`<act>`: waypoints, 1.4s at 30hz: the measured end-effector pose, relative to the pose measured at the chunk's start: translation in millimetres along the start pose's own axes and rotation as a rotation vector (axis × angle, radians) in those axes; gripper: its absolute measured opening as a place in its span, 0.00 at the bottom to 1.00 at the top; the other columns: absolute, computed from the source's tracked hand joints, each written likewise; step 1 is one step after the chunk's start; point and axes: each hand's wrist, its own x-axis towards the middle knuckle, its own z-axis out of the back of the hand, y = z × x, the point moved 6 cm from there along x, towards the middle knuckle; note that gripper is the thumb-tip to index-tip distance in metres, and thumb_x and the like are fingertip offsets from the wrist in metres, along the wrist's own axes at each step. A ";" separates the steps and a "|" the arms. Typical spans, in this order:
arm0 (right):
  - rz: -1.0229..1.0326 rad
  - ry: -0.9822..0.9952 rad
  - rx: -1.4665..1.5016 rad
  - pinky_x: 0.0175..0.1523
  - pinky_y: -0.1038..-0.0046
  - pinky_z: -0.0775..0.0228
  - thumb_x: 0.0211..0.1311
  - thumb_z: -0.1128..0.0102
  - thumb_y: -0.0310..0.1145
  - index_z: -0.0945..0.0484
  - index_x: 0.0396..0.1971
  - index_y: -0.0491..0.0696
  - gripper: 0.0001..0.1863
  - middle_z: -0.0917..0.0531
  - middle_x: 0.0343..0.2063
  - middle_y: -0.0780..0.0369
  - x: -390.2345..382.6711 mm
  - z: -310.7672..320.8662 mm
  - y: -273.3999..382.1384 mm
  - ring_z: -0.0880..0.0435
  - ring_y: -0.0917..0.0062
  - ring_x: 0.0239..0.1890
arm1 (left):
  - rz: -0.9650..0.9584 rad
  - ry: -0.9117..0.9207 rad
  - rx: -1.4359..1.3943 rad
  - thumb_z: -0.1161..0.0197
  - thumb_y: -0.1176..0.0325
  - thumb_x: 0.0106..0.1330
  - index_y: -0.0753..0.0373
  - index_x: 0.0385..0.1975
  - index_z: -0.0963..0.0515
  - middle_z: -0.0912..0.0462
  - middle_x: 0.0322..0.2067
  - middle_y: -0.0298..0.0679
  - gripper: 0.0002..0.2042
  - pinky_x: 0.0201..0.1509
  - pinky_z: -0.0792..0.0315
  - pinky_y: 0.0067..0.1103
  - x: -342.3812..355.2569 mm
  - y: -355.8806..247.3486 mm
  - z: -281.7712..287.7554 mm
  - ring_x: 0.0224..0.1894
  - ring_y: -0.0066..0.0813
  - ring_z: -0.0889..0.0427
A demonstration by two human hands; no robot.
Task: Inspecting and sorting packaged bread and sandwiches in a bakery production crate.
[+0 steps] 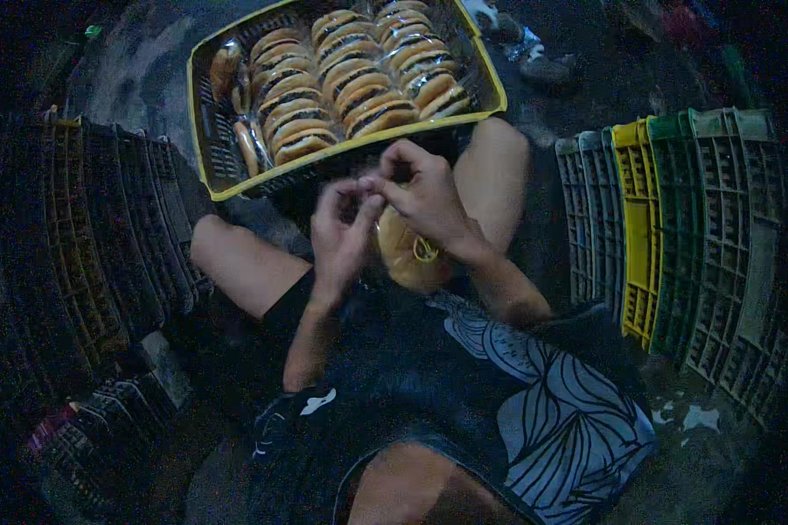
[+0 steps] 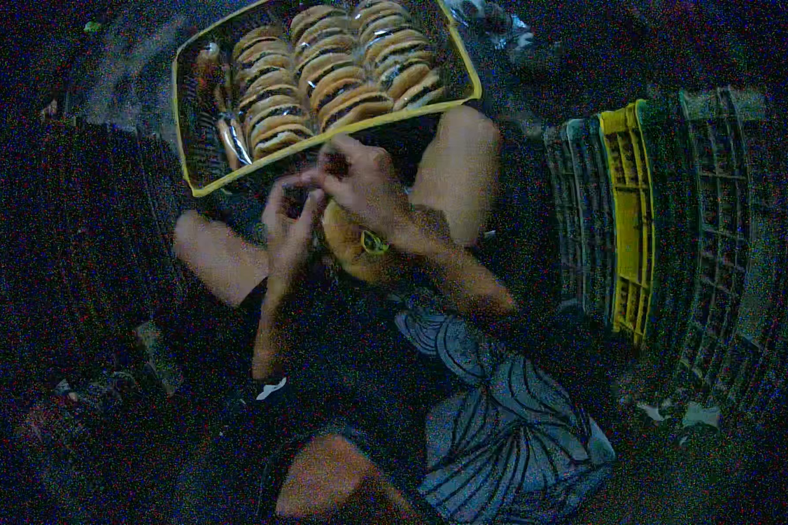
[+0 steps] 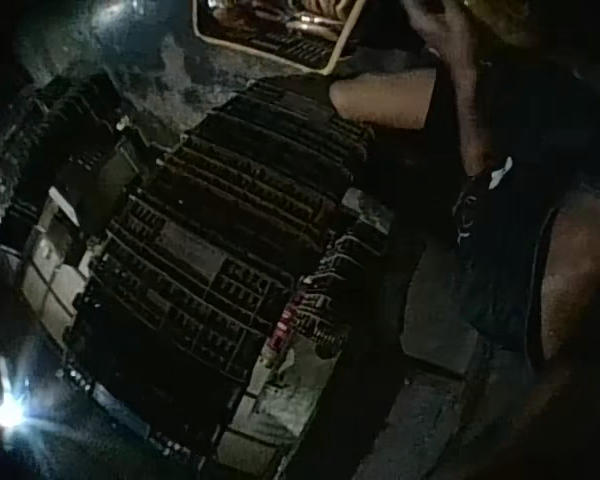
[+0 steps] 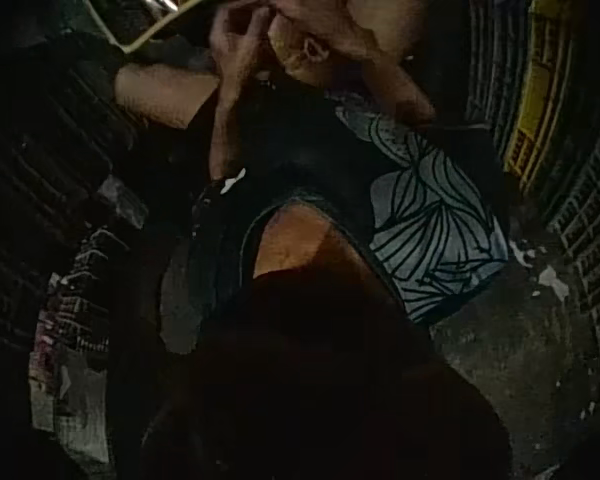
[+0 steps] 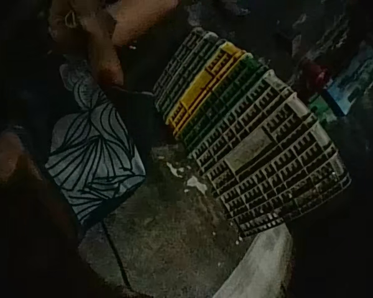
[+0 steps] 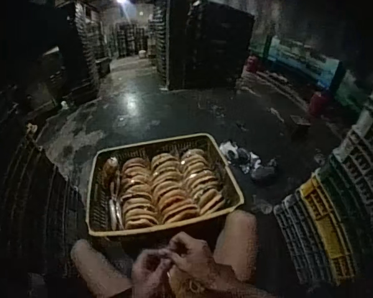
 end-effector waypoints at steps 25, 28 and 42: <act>-0.427 -0.643 -0.129 0.39 0.71 0.37 0.53 0.51 0.45 0.39 0.44 0.40 0.25 0.26 0.28 0.56 -79.9 68.3 -150.8 0.27 0.72 0.31 | -0.097 -0.070 0.042 0.54 0.54 0.60 0.69 0.27 0.30 0.29 0.26 0.38 0.19 0.36 0.36 0.19 -18.5 33.5 -42.0 0.30 0.24 0.31; -0.976 -0.188 -0.952 0.37 0.67 0.35 0.52 0.50 0.42 0.37 0.44 0.42 0.23 0.24 0.33 0.54 -142.9 121.2 -330.7 0.26 0.62 0.34 | -0.049 -0.107 -0.024 0.54 0.54 0.60 0.69 0.27 0.30 0.29 0.27 0.38 0.19 0.36 0.36 0.19 -9.7 45.6 -49.7 0.31 0.24 0.31; -0.457 -0.187 -0.521 0.45 0.76 0.39 0.53 0.52 0.37 0.29 0.37 0.40 0.16 0.25 0.32 0.54 -194.2 235.1 -287.0 0.28 0.74 0.38 | -0.273 -0.381 0.221 0.58 0.51 0.60 0.68 0.26 0.31 0.31 0.26 0.40 0.22 0.34 0.36 0.22 -18.7 21.1 -48.4 0.28 0.30 0.30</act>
